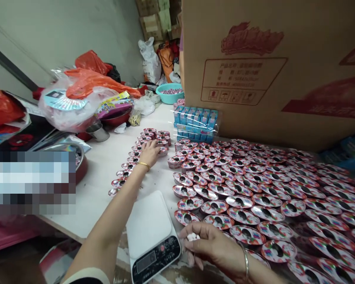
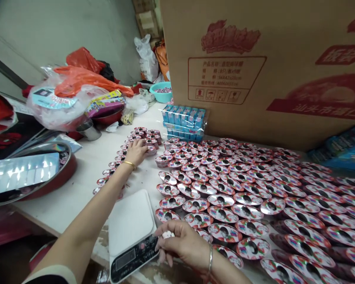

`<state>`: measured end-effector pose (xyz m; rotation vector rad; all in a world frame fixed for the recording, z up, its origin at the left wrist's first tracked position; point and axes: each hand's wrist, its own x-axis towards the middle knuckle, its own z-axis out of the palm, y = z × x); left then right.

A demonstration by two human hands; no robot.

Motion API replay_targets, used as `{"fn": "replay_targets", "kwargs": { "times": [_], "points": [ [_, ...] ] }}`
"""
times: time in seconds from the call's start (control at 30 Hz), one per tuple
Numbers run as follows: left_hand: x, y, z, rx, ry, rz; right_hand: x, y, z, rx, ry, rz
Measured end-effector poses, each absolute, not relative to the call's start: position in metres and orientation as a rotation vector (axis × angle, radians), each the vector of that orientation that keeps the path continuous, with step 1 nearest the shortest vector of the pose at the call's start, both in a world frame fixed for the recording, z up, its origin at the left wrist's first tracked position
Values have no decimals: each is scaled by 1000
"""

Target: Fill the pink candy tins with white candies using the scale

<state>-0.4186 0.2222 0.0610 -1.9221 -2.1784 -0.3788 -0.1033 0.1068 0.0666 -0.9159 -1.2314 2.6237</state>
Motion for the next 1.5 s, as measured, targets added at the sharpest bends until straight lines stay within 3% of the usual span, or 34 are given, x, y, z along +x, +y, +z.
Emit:
{"fn": "replay_targets", "kwargs": {
  "times": [0.23,0.4,0.63,0.8,1.03,1.23,1.5],
  "points": [
    [-391,72,94,-2059,-2313,-492,-99,99,62,-911,-1324,2693],
    [-355,0,64,-2042,-2454,-528,-113,86,63,-935,-1351,2686],
    [-352,-28,42,-1947,-2335,-852,-124,88,73,-964,-1429,2631],
    [-380,-61,6,-1405,-2449,-1219,-126,95,81,-1071,-1502,2576],
    [-387,-70,-68,-1170,-2529,-1116,-150,102,90,-1062,-1733,2435],
    [-384,-67,-79,-1086,-2523,-1067,-194,106,102,-941,-2098,2182],
    [-387,-69,-82,-1085,-2513,-1061,-238,99,85,-734,-2654,1557]
  ]
}}
